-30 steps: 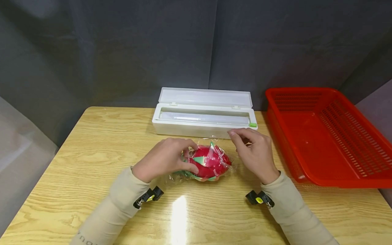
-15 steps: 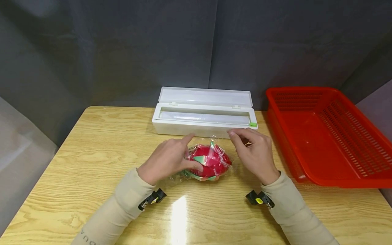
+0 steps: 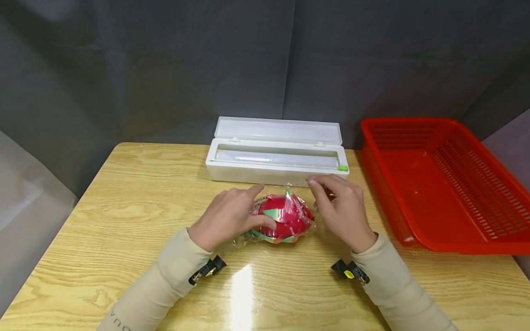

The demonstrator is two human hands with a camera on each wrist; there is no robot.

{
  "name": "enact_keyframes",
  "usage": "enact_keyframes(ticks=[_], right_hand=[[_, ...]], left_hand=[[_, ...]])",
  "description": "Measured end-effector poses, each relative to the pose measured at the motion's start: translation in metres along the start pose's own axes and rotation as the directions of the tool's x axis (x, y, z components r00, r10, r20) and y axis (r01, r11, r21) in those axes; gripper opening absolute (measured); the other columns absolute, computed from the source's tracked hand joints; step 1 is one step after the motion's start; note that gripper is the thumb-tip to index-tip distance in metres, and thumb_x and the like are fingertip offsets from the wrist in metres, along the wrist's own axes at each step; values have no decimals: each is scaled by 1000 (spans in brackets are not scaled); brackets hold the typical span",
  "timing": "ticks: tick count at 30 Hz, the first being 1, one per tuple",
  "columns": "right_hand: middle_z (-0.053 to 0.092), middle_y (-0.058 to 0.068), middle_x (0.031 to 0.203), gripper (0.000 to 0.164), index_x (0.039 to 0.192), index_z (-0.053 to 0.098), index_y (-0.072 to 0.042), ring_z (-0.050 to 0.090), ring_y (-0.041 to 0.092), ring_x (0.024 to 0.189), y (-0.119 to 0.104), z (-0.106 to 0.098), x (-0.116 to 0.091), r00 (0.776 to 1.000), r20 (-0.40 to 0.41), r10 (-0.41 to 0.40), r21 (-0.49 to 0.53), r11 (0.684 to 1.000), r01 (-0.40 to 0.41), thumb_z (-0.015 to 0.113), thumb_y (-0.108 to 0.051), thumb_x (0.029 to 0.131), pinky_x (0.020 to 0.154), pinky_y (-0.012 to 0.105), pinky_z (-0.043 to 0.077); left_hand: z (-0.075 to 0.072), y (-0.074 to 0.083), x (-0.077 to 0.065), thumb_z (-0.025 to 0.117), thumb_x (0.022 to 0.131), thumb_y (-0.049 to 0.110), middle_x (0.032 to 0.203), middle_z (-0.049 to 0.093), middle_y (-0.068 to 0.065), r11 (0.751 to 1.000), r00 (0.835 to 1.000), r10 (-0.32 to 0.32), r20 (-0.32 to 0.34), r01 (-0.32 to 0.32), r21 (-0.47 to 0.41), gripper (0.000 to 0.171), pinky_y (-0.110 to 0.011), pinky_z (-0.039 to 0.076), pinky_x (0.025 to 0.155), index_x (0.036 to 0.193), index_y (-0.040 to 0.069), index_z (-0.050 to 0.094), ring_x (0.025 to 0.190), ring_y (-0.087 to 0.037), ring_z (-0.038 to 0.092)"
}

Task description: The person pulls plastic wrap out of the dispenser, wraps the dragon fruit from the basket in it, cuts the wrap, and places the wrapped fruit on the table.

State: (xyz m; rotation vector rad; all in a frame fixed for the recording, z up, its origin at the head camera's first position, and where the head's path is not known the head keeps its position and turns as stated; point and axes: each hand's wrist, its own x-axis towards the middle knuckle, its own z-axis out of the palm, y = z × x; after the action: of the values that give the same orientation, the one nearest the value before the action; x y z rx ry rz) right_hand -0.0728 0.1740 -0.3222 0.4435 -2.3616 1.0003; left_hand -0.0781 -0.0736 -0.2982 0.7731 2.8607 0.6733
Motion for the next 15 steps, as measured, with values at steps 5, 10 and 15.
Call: enact_keyframes(ticks=[5,10,15], right_hand=[[73,8,82,12,103,79,0,58,11,62,-4,1,-2,998,27,-49,-13,999,49,74,-5,93,59,10,47],[75,9,86,13,102,79,0,56,11,67,-9,2,-4,991,48,-124,-55,990,127,77,-6,91,59,18,51],[75,8,86,14,102,79,-1,61,10,70,-11,4,-6,982,56,-182,-63,981,185,79,-5,88,60,20,56]], left_hand=[[1,-1,0,81,76,60,55,51,5,1000,1000,12,-14,-11,27,87,-22,33,44,140,5,59,46,-5,40],[3,-1,1,80,78,59,56,49,4,999,1000,24,-14,-23,38,82,-22,34,45,137,5,62,47,-6,39],[5,-1,2,80,80,56,61,55,4,999,999,37,-5,-36,17,71,-21,40,47,131,7,66,50,-6,41]])
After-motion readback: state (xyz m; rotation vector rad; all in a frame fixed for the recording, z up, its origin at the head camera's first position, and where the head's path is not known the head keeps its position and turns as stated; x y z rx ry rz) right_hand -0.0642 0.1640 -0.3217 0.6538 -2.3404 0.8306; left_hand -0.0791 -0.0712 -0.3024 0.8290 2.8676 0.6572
